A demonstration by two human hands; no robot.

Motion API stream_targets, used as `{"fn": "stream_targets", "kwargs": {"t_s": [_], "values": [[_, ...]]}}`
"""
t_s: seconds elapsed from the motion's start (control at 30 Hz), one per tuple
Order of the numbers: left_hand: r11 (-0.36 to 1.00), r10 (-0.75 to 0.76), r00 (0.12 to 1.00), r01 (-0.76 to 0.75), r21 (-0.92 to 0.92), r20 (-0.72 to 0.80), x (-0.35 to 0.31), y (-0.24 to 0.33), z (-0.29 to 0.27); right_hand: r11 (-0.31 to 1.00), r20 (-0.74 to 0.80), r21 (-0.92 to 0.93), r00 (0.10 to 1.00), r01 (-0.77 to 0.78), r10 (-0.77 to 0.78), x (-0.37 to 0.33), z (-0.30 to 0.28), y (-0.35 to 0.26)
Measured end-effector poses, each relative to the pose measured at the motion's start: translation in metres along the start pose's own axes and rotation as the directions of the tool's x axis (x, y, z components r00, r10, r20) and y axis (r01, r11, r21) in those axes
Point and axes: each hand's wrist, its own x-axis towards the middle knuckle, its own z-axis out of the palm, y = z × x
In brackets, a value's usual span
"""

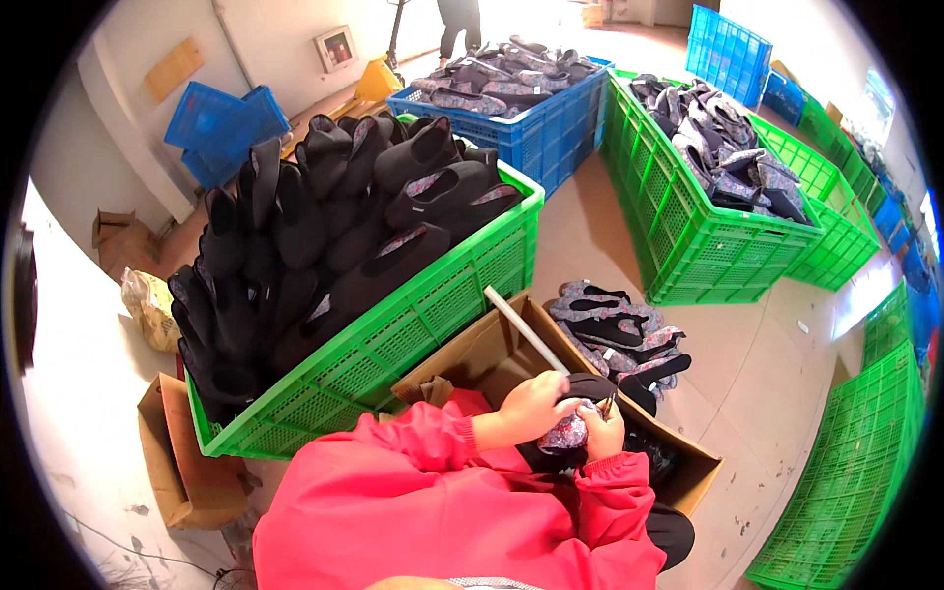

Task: The person sits on the floor in a warehouse environment, picking up black slippers from a green crate and placing them on a cardboard box. They use a needle and thread to stitch the fabric lining of the slippers by hand, then place the finished items back into the crate.

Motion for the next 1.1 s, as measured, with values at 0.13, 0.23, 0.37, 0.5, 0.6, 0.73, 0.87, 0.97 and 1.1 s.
{"fn": "stream_targets", "kwargs": {"t_s": [0.13,0.23,0.37,0.5,0.6,0.73,0.87,0.97,1.1], "values": [[0.929,-0.158,0.944,0.241,-0.280,0.289,-0.020,-0.012,-0.009,0.998,0.047,-0.033,0.998,-0.044,0.046,0.013,-0.020,0.009],[0.606,-0.174,0.802,0.545,-0.580,0.572,-0.026,-0.008,-0.018,0.997,0.078,0.077,0.997,0.015,-0.021,0.024,-0.024,0.024],[0.866,-0.250,0.906,0.367,-0.340,0.341,-0.052,-0.007,-0.019,0.997,0.037,-0.079,0.999,0.025,-0.022,0.005,-0.002,0.015],[0.959,-0.104,0.958,0.167,-0.228,0.266,-0.059,0.003,-0.017,0.999,-0.005,-0.010,0.999,-0.052,0.052,0.003,-0.007,0.013],[0.966,-0.145,0.957,0.192,-0.172,0.251,-0.058,0.014,-0.018,0.992,0.006,0.056,0.993,-0.114,0.114,0.003,-0.005,0.007],[0.959,-0.177,0.965,0.213,-0.187,0.191,-0.056,0.013,-0.012,0.996,-0.081,0.089,0.997,0.009,-0.001,0.000,0.003,0.014],[0.995,-0.093,0.994,0.090,0.045,0.065,-0.043,0.016,-0.019,0.894,-0.298,-0.347,0.871,0.282,-0.391,-0.018,0.032,0.026],[0.954,0.264,0.960,-0.246,0.169,-0.096,-0.038,0.020,-0.003,0.846,-0.375,-0.490,0.824,0.212,-0.424,-0.028,0.049,0.022],[0.952,0.258,0.966,-0.249,0.176,-0.027,-0.037,0.029,0.003,0.794,-0.292,-0.532,0.818,0.292,-0.496,-0.021,0.040,0.031]]}}
